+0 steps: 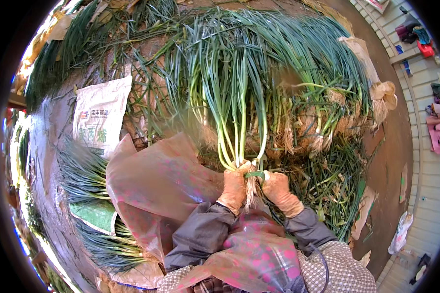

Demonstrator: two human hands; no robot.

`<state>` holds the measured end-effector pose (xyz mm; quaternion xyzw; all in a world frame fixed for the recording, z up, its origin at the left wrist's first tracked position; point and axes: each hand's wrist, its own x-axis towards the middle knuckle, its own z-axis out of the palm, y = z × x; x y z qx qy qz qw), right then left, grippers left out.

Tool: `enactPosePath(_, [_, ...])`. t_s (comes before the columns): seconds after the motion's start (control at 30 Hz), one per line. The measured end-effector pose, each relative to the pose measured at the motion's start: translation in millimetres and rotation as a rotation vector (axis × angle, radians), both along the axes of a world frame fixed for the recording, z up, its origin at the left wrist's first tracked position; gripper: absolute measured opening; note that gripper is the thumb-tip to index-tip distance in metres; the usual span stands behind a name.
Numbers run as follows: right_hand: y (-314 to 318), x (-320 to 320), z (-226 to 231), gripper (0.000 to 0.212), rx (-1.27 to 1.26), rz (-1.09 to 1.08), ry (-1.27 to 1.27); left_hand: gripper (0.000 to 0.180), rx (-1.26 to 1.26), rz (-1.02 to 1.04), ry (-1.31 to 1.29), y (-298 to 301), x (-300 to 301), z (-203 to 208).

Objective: The person picks up bundles of leeks from a pile on the floor, peels away outer layers by hand, and places the cleaned leeks onto a white sack.

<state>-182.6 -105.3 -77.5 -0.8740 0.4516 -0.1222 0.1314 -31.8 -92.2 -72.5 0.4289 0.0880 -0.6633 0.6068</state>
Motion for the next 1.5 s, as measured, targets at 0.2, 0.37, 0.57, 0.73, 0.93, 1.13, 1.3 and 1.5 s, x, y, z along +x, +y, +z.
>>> enactPosePath(0.2, [36.2, -26.3, 36.7, 0.017, 0.642, 0.37, 0.441, 0.006, -0.062, 0.037, 0.043, -15.4, 0.0, 11.8])
enactPosePath(0.37, [-33.0, -87.4, 51.9, 0.058, 0.621, -0.203, 0.574, 0.004, -0.043, -0.068, -0.067, -13.1, 1.4, 16.1])
enactPosePath(0.57, [-92.4, 7.5, 38.8, 0.054, 1.097, -0.033, -0.282, 0.011, -0.13, -0.158, -0.17, -14.5, 2.9, 20.4])
enactPosePath(0.73, [-85.6, 19.8, 22.0, 0.024, 0.779, 0.442, -0.272, 0.011, -0.121, -0.038, -0.323, -7.5, 9.1, 9.7])
enactPosePath(0.93, [-38.9, 7.5, 52.9, 0.018, 0.292, 0.412, -0.195, 0.007, -0.068, -0.06, -0.406, -13.1, 0.2, 9.1])
enactPosePath(1.13, [-95.5, 7.2, 23.7, 0.05, 0.305, 0.263, -0.149, 0.014, -0.119, -0.097, -0.362, -11.9, -3.8, -3.2])
enactPosePath(1.3, [-85.5, 21.4, 7.0, 0.024, 0.404, 0.114, -0.362, 0.015, -0.072, -0.062, -0.271, -9.0, 4.0, 1.0])
enactPosePath(1.5, [-68.4, 9.7, 41.7, 0.032, 0.989, -0.418, -0.776, 0.011, -0.087, -0.083, -0.061, -8.8, 9.7, 4.4])
